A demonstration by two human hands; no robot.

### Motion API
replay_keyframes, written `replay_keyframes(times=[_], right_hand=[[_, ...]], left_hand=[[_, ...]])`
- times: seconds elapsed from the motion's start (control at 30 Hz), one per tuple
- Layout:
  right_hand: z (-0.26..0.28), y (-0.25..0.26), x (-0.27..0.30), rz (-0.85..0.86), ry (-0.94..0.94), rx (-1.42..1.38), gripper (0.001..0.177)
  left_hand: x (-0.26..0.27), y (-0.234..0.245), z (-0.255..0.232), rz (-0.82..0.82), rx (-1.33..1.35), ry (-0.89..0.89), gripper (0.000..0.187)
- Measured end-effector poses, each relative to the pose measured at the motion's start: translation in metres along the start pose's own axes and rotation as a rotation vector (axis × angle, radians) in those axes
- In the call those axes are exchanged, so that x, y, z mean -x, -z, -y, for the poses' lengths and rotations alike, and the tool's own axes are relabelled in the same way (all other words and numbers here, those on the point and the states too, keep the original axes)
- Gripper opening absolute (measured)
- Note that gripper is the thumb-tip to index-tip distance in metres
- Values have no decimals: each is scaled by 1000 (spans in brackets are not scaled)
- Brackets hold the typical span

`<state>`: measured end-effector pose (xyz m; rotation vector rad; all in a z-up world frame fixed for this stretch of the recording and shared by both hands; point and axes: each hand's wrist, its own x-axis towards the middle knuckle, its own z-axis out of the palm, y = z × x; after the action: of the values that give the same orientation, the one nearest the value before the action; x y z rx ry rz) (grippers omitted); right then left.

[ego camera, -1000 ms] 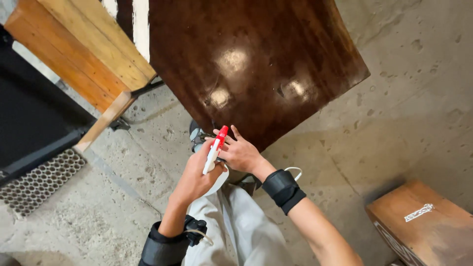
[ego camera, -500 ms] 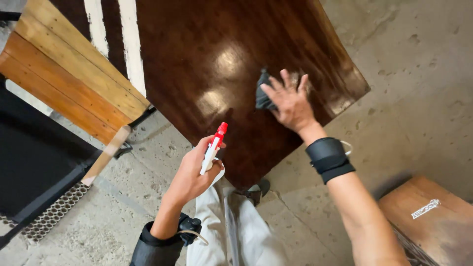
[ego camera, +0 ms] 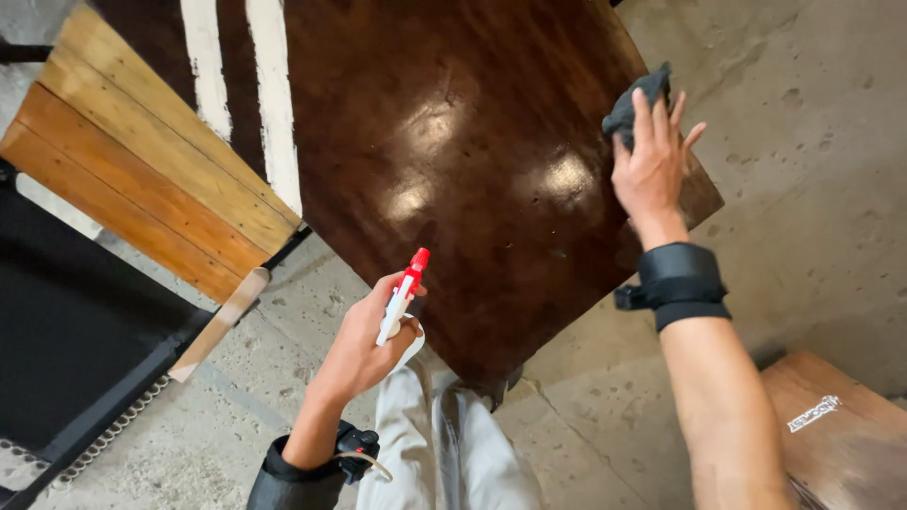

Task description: The person sprays a cleaning solution from a white bottle and wipes several wooden furniture pieces with a dark cloth. They clean a small square table with white geometric patterns, two small round stools, and a larger rectangular table with white painted lines. The person moves between items, spraying and wiping each surface.

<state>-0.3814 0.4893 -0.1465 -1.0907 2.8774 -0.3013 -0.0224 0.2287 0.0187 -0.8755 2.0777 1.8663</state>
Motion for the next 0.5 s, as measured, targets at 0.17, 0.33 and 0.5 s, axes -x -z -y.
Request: replay_keyframes(times=[0.17,0.33,0.5], right_hand=[[102,2,38,39,96,19,68],[196,-11,90,37,243,-18,67],[280,-17,142,216,319,-182,73]], left_hand=[[17,2,10,-12,75,32,46],[41,-2,22,-27,135,-4,44],[67,-3,42,-94,164,-25,44]])
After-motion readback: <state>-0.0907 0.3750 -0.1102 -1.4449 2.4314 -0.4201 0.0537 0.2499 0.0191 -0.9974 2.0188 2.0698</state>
